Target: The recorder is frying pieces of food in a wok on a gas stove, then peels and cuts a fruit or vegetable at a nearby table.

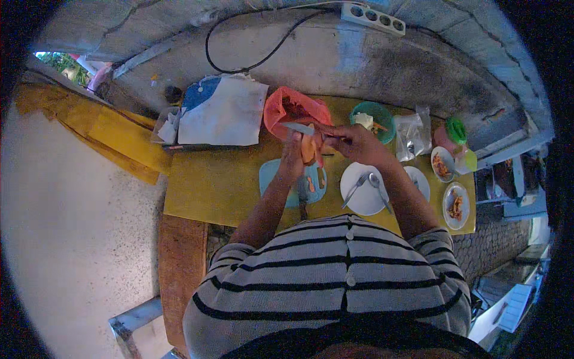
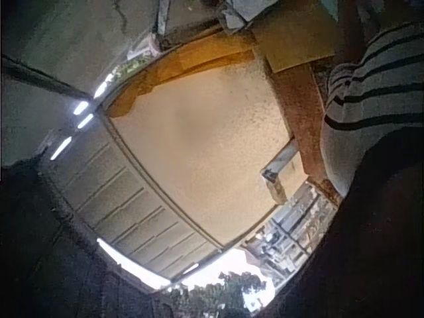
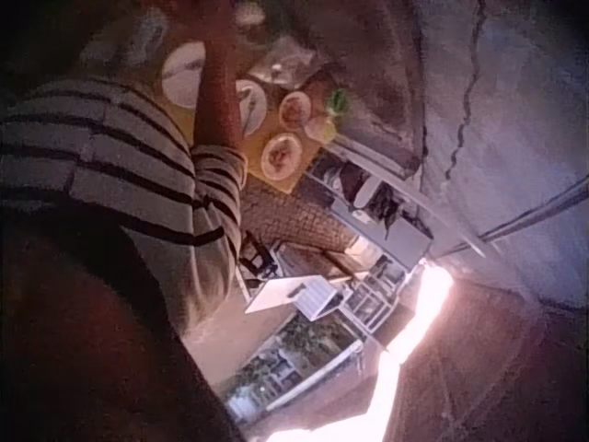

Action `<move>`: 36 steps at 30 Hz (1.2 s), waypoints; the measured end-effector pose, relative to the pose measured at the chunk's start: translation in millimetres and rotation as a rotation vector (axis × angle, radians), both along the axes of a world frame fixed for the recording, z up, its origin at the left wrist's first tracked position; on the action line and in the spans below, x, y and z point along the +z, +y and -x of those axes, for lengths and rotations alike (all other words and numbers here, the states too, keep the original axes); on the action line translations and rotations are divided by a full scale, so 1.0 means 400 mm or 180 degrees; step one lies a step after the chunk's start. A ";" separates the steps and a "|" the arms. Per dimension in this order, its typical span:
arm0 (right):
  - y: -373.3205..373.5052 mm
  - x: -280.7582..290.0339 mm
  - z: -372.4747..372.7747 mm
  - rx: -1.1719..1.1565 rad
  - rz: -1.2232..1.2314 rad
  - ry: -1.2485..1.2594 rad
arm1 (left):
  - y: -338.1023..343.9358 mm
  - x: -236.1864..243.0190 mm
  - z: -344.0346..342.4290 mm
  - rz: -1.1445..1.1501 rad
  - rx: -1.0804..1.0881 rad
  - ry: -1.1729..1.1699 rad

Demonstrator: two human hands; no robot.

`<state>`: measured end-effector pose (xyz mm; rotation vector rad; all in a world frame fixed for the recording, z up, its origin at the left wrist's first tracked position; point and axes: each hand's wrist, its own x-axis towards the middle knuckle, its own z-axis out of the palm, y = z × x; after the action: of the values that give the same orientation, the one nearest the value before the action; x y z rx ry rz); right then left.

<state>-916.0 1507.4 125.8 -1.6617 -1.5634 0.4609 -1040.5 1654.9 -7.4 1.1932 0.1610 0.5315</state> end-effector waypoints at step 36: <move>-0.424 -0.201 -0.085 -0.2433 -0.0532 0.2796 | -0.411 -0.026 -0.230 0.0587 -0.1281 0.0231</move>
<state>-881.9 1337.8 45.5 -1.4717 -0.2831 0.5154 -948.4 1490.5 -17.8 1.0296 0.0280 0.1176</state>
